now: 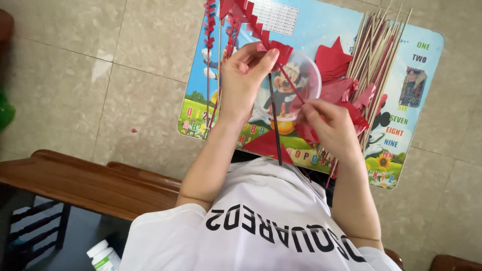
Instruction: The person is seen assembling decorative red paper flowers onto wooden sticks.
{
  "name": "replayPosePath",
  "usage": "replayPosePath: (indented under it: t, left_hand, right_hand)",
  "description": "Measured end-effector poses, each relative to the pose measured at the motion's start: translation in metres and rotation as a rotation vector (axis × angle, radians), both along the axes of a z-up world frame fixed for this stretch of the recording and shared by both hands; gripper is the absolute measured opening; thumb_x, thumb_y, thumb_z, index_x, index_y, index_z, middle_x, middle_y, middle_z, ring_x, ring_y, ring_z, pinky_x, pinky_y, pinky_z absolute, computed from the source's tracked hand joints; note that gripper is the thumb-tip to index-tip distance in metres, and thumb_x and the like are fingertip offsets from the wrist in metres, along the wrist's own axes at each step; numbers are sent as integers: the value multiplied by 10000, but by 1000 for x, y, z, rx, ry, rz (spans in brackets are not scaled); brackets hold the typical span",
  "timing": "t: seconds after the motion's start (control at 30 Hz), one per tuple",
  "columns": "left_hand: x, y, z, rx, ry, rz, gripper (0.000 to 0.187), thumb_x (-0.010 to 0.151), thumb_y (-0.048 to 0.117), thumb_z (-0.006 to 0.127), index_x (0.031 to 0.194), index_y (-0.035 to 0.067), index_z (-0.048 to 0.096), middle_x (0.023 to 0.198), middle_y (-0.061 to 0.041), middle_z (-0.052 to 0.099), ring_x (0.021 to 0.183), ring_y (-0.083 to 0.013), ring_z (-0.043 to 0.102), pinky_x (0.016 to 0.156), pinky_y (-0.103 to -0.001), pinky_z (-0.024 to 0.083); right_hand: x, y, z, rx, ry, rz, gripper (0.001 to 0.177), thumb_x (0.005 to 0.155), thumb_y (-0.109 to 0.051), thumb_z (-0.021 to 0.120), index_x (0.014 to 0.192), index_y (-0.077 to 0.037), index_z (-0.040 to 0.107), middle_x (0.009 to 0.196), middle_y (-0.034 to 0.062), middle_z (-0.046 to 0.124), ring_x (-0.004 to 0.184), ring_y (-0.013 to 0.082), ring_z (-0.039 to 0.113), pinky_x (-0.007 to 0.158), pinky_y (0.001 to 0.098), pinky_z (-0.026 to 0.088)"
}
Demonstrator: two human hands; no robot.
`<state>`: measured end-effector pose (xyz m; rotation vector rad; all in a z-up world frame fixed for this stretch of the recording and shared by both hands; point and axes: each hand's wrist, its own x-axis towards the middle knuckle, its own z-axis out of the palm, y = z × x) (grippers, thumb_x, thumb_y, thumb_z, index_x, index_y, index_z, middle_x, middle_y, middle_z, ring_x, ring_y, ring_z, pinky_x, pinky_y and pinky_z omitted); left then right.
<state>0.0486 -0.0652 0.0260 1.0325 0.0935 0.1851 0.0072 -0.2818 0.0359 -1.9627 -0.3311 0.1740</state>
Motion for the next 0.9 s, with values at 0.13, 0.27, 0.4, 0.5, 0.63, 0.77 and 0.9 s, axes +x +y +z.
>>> replayPosePath:
  t: [0.13,0.27,0.4,0.5,0.63,0.77,0.9]
  left_hand:
    - [-4,-5,14,24,6,-44,209,945,19,779,1129,-31,695,1023,-73,739,948,-121,678,878,-278,554]
    - [-4,-9,26,35,5,-70,267,941,16,759,1195,-37,697,1094,-89,747,1022,-126,696,953,-275,555]
    - [-5,-11,23,59,40,-82,267,949,36,762,1198,-43,711,1084,-87,747,992,-123,693,918,-283,561]
    - [-5,-13,19,59,102,-116,206,946,72,772,1101,-61,738,1017,-94,763,902,-137,707,851,-298,578]
    - [-7,-13,20,76,92,-135,210,962,125,778,1058,-60,755,969,-95,763,864,-132,700,841,-285,574]
    - [-7,-16,22,119,91,-85,218,962,118,777,1077,-67,756,982,-105,767,859,-126,693,818,-274,560]
    - [-10,-26,31,-31,123,-122,226,979,133,745,1077,-71,741,961,-121,767,835,-159,726,766,-323,625]
  right_hand:
    - [-4,-1,-12,128,186,-137,162,1017,-65,678,1131,37,729,951,40,709,830,75,609,730,224,487]
    - [-4,-2,-4,155,17,-179,153,964,-17,741,1105,40,727,1012,49,704,898,92,645,795,234,513]
    - [-6,0,7,129,-43,-192,152,948,-5,762,1094,27,733,1021,63,716,918,115,660,804,245,515]
    - [-7,3,13,48,-120,-210,150,936,-3,782,1078,18,740,1004,80,727,894,150,670,785,262,511]
    - [-11,5,13,-71,-302,-225,151,938,15,787,1078,11,727,1012,105,715,910,203,698,823,295,544]
    - [-13,11,10,-177,-550,-268,190,941,52,802,1102,2,713,1025,119,684,932,272,673,835,358,542]
    - [-13,17,6,-251,-696,-279,226,931,81,820,1103,4,695,1017,120,661,921,299,643,818,397,518]
